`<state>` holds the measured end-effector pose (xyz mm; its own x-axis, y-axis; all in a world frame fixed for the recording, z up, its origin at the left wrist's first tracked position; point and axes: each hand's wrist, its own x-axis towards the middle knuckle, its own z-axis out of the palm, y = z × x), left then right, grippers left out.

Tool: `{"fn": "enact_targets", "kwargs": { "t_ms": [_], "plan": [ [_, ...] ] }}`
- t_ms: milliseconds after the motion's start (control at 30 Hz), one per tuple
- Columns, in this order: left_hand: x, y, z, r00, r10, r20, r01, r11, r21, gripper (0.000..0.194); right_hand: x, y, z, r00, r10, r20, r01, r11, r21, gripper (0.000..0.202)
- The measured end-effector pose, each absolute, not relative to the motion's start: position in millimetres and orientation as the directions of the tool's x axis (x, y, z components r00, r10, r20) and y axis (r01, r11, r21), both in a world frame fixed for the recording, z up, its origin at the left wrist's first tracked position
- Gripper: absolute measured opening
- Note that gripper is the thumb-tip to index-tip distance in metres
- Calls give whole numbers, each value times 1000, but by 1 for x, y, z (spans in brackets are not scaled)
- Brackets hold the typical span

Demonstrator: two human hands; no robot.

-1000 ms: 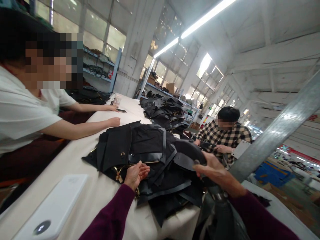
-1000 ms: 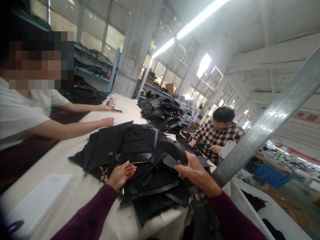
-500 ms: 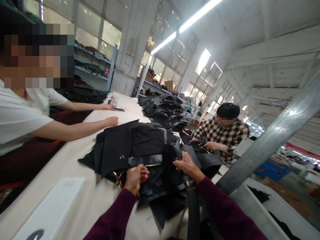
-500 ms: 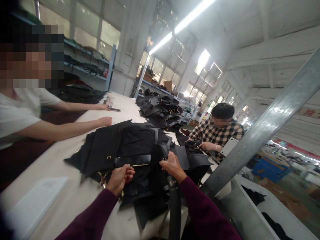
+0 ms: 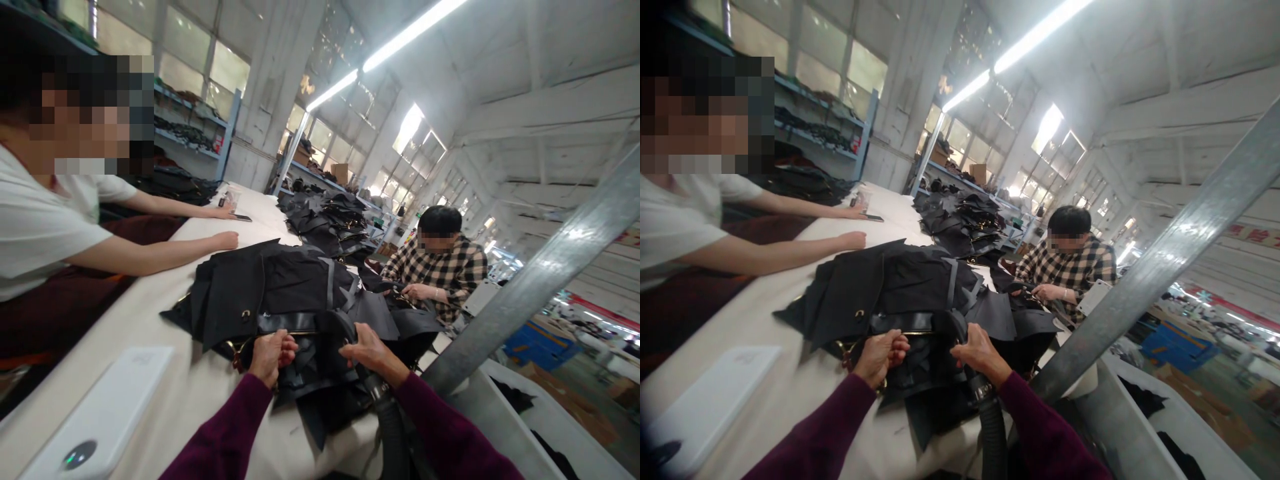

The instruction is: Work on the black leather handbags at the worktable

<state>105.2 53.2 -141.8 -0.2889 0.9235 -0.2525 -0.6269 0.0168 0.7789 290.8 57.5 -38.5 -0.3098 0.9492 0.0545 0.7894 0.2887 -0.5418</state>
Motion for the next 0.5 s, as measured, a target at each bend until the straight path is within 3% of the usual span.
{"fn": "enact_targets", "kwargs": {
  "t_ms": [200,367,433,500],
  "plan": [
    [108,55,-146,-290,922,-256,-565,52,824,23,292,77,-19,-216,943,253,804,319,-502,16],
    [108,28,-148,-275,942,-194,-398,72,914,32,319,27,-1,-343,915,214,716,402,-571,19],
    [102,11,-144,-414,910,-12,-74,-20,997,37,330,2,-4,-354,922,156,723,376,-580,18],
    [91,-3,-136,-591,759,274,400,-20,916,35,339,-20,-12,-361,928,96,734,346,-585,16]
  ]
}}
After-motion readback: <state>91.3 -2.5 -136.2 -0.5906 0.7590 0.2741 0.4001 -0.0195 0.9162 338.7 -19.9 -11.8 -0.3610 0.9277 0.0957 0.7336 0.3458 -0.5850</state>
